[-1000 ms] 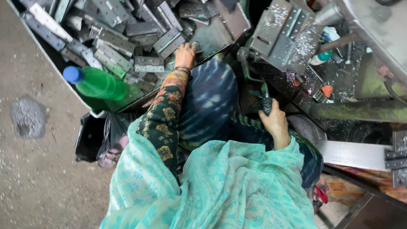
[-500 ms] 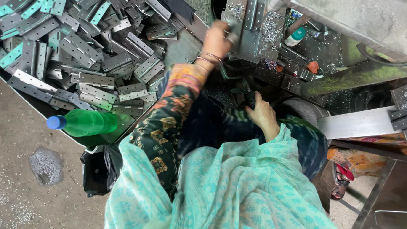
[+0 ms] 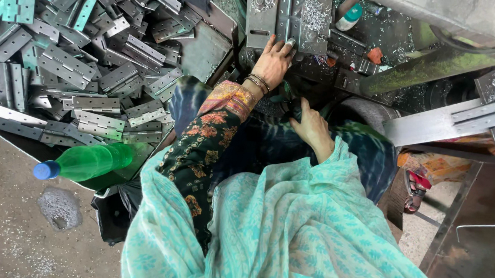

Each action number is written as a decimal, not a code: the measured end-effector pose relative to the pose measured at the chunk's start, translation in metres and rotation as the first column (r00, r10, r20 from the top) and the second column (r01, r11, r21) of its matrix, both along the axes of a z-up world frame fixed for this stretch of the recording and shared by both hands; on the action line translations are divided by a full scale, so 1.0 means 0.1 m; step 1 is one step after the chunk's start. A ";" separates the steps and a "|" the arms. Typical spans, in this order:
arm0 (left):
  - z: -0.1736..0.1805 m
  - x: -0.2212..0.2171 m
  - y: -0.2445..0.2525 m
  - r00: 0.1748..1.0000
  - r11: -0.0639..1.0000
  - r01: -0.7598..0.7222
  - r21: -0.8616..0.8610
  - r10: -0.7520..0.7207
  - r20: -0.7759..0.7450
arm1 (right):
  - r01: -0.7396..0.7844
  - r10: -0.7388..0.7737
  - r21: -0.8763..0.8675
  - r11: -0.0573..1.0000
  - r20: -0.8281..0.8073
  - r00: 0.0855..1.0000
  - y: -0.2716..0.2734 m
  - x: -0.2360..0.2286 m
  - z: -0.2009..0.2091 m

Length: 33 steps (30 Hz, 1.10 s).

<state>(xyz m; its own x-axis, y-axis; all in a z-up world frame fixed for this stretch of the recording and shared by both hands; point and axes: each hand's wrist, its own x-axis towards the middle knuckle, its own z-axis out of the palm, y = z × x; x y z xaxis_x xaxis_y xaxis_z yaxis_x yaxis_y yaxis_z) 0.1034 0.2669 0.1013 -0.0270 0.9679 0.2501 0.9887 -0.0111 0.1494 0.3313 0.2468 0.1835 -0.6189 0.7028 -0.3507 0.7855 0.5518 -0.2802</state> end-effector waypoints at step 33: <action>0.26 -0.21 0.47 0.924 0.926 -0.360 -0.111 0.370 0.093 | 0.105 -0.097 0.081 0.991 -0.104 0.990 -0.02 0.21 -0.85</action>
<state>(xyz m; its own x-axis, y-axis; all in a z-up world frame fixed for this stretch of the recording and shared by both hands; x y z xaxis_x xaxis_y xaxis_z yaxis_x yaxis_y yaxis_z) 0.0820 0.3140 0.1276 -0.4051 0.9039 0.1376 0.8988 0.3662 0.2410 0.3524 0.2451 0.0985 -0.5720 0.7884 -0.2262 0.8089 0.4966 -0.3147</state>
